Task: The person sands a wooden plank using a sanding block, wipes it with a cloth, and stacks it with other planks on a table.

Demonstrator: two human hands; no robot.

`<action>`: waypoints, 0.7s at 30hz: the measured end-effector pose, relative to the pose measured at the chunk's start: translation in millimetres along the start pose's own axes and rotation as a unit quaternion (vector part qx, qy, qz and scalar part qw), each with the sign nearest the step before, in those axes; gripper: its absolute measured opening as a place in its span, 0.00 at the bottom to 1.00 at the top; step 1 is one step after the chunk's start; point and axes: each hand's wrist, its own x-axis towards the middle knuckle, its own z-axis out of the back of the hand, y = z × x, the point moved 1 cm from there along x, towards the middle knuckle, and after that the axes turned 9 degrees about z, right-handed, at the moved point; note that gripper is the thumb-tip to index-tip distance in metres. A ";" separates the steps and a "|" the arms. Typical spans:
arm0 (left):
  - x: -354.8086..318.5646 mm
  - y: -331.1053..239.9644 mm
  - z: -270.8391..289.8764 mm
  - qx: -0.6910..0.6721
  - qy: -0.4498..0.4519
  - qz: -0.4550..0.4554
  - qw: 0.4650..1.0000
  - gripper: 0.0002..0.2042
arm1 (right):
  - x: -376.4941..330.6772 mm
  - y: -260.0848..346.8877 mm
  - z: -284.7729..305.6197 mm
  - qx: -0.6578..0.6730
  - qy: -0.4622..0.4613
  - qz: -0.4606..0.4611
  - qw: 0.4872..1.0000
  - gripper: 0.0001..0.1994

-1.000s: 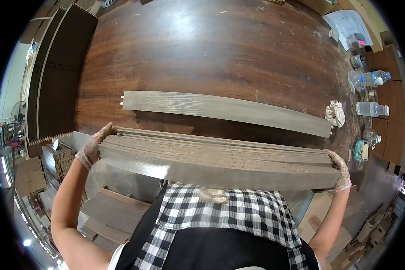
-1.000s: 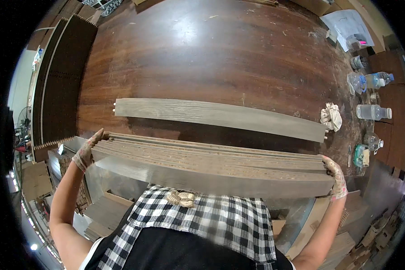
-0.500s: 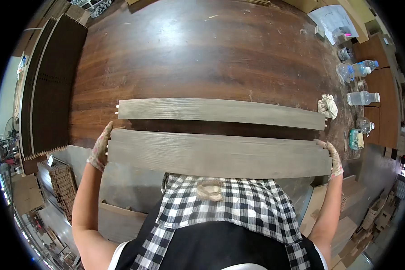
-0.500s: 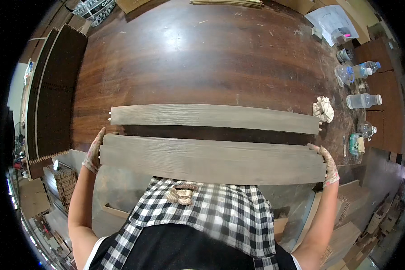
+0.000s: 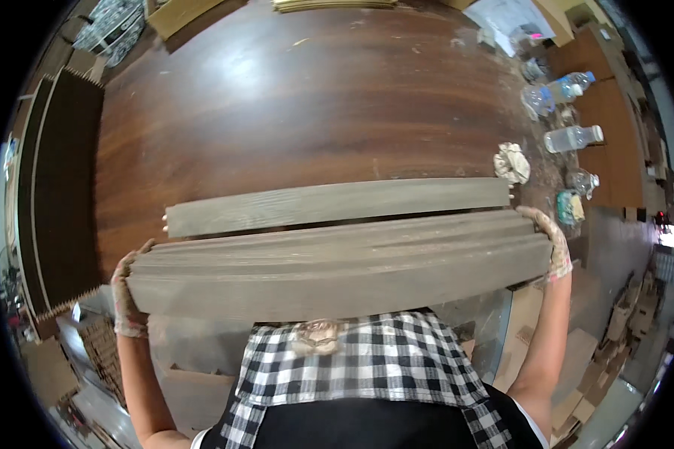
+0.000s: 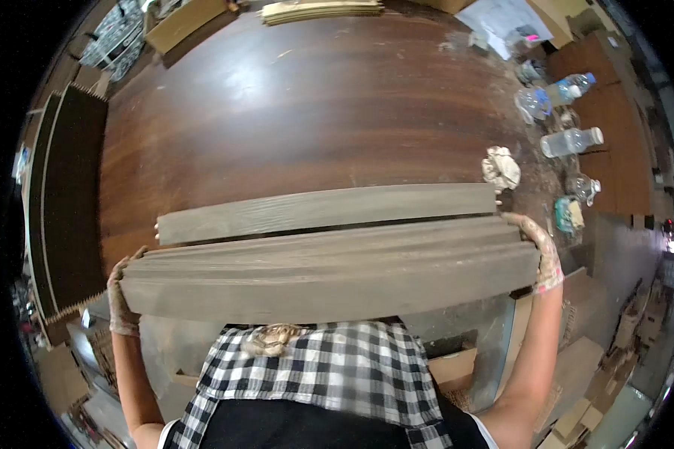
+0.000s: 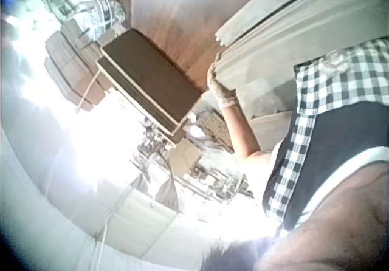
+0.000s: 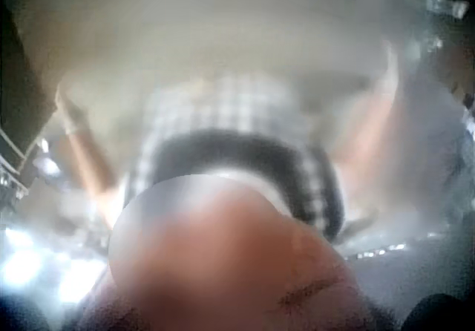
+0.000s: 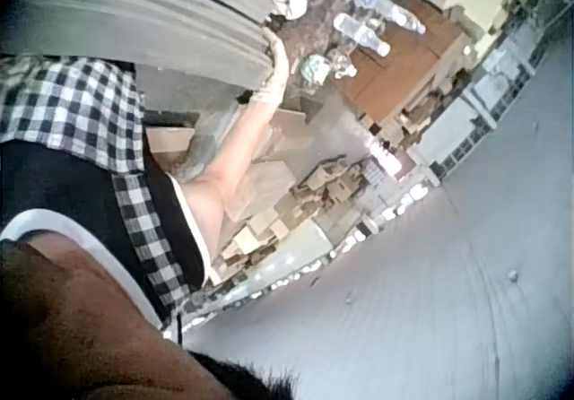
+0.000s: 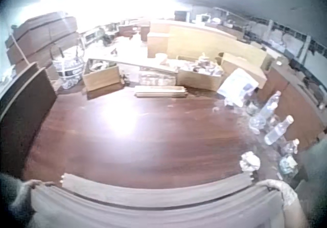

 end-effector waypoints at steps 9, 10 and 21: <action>33.6 -68.5 -48.3 0.036 0.021 0.075 0.996 0.22 | 50.6 32.0 13.8 -0.026 -0.030 -0.030 0.999 0.23; 40.3 -70.8 -54.5 0.037 0.023 0.109 0.993 0.23 | 60.5 27.5 16.5 -0.039 -0.066 -0.063 0.995 0.22; 66.5 -80.6 -40.6 0.501 -0.159 -0.296 0.798 0.28 | 94.7 3.8 19.1 -0.243 -0.117 0.015 0.963 0.24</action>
